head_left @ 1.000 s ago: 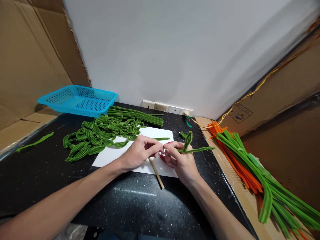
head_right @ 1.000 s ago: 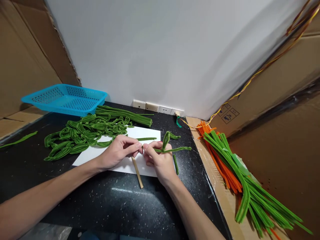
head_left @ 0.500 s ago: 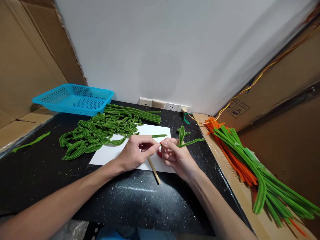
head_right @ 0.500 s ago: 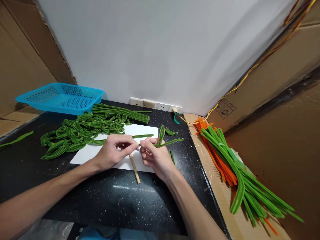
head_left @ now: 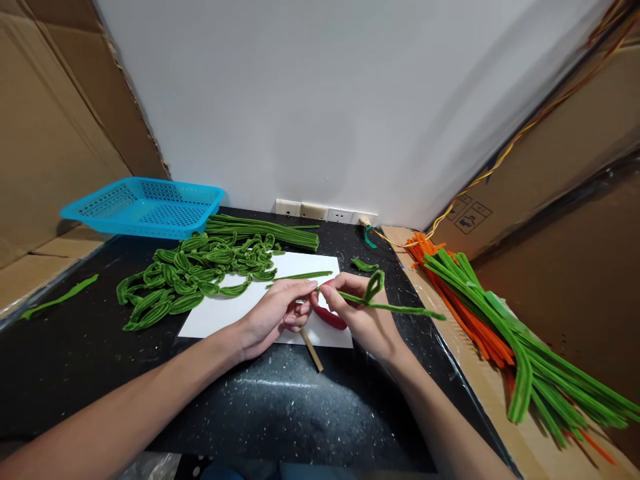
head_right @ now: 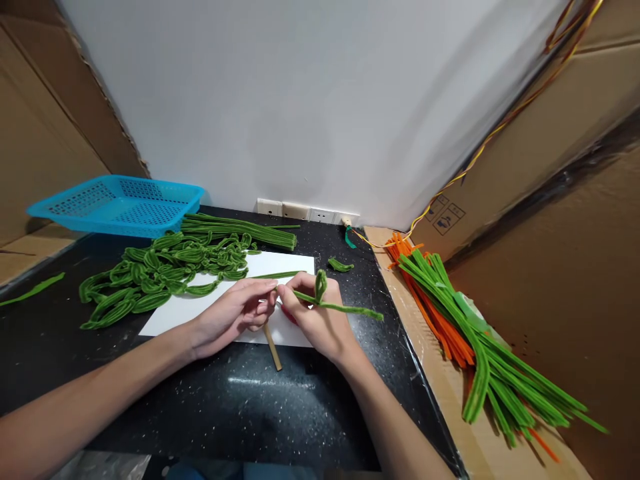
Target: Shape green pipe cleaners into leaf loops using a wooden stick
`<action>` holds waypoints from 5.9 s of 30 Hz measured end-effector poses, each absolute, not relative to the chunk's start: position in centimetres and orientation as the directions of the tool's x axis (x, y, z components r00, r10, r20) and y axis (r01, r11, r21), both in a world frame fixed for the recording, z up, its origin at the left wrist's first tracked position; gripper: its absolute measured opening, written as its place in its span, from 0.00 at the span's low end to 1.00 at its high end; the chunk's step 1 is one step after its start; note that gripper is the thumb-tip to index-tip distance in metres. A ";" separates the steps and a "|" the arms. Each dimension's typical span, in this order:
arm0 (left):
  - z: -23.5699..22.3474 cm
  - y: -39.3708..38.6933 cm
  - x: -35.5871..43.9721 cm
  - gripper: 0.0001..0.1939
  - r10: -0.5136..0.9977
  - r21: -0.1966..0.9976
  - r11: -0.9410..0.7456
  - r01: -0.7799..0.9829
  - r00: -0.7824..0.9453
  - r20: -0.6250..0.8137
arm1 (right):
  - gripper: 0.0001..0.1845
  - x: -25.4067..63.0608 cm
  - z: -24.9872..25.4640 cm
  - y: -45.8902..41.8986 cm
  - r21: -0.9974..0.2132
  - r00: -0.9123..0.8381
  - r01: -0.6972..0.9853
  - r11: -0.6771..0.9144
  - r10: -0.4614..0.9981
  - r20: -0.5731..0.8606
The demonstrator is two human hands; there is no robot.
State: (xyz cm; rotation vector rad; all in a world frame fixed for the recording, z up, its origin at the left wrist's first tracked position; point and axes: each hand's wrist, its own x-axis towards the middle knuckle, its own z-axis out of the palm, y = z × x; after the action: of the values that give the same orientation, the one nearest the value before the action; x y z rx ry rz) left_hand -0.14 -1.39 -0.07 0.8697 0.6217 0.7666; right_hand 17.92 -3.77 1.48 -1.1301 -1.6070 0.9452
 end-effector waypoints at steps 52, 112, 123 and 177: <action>0.4 -2.5 0.4 0.18 0.683 0.711 0.584 -0.392 0.710 -0.171 | 0.11 18.6 0.8 -4.3 -0.684 -0.158 0.427 0.592 0.793 0.588; 0.6 0.7 -2.6 0.15 0.018 -0.232 -0.948 0.218 0.764 0.645 | 0.23 17.1 1.0 -3.6 -0.877 -0.205 -0.301 -0.374 0.924 -0.324; -1.5 -1.8 -0.3 0.13 0.784 0.916 -0.400 0.032 0.530 0.324 | 0.20 17.5 0.6 -3.5 -0.971 -0.129 -0.239 -0.011 0.991 0.021; -0.1 -1.9 0.7 0.22 0.884 0.986 -0.040 -0.163 0.455 0.111 | 0.12 17.3 0.3 -3.8 -0.931 0.038 0.202 0.304 0.947 0.318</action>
State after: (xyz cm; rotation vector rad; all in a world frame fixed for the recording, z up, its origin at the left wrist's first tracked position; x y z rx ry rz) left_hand 0.71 -1.89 -0.15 1.3449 0.7085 0.9692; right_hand 17.34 -3.76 0.28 -1.1366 -1.4298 0.8215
